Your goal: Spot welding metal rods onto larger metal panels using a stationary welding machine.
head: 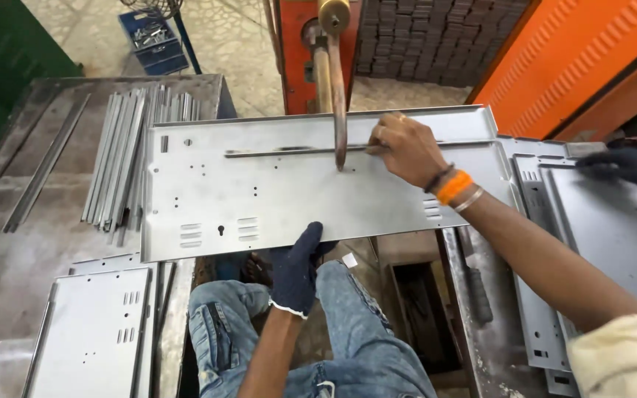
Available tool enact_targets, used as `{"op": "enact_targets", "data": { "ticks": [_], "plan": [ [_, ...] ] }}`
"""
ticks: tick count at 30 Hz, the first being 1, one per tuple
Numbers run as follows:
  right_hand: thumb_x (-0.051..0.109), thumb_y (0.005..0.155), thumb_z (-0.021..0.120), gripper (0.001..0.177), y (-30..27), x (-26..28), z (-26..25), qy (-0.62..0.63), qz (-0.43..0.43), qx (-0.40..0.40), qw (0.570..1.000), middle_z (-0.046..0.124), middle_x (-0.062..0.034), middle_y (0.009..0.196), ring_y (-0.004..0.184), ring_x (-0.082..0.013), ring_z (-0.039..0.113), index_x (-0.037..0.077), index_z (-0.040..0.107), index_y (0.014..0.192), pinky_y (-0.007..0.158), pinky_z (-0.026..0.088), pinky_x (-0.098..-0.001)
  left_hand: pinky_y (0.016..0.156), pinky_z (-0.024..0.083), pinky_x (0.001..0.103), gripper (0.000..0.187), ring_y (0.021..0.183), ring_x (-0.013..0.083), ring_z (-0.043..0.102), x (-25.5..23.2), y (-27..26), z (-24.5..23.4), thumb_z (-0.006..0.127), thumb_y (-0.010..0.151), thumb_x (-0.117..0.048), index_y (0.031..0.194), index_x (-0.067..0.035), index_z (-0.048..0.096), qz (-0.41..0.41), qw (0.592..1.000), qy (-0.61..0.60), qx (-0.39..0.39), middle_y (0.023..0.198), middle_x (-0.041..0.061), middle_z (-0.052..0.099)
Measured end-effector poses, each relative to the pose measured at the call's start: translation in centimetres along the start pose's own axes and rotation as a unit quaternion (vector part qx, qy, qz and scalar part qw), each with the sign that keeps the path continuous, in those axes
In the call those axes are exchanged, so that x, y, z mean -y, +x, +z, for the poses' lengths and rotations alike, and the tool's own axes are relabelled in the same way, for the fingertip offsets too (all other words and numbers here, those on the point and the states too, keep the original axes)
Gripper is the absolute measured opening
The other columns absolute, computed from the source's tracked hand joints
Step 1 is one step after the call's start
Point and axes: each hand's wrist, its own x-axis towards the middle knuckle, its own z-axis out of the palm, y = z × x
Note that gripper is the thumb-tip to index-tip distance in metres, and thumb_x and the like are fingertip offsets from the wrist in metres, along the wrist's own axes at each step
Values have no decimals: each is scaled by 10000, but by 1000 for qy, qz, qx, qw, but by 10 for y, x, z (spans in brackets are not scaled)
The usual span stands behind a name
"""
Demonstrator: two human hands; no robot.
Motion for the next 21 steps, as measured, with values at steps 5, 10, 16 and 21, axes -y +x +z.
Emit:
{"op": "enact_targets", "data": {
  "ticks": [5, 10, 16, 21],
  "plan": [
    [437, 863, 769, 451, 38, 8, 8, -99, -61, -186, 976, 682, -138, 1083, 933, -289, 679, 31, 734, 1058, 821, 521, -444, 824, 617, 403, 452, 991, 259, 714, -5, 2, 2, 736, 878, -131, 1295, 1, 621, 8, 999, 31, -30, 1148, 124, 709],
    [440, 971, 745, 380, 54, -16, 29, 79, 130, -19, 988, 725, -147, 859, 793, -313, 680, 62, 783, 979, 693, 497, -444, 824, 625, 386, 445, 990, 240, 721, -8, 4, -5, 722, 876, -112, 1297, -15, 614, 4, 1000, 26, -14, 1153, 122, 713],
    [510, 974, 678, 440, 53, -14, 17, 36, 143, 17, 989, 705, -142, 714, 583, -312, 647, 97, 811, 898, 561, 471, -478, 753, 630, 426, 463, 855, 256, 718, -18, 13, -56, 726, 864, -50, 1301, 35, 599, 11, 998, 45, 31, 1086, 137, 719],
    [543, 1053, 637, 586, 32, -18, 22, -45, 184, 35, 981, 676, -187, 688, 593, -348, 643, 29, 770, 804, 564, 466, -496, 804, 619, 340, 483, 958, 202, 749, -52, 13, -114, 691, 909, -170, 1356, -13, 597, 46, 986, 157, 30, 1172, 103, 754]
  ]
}}
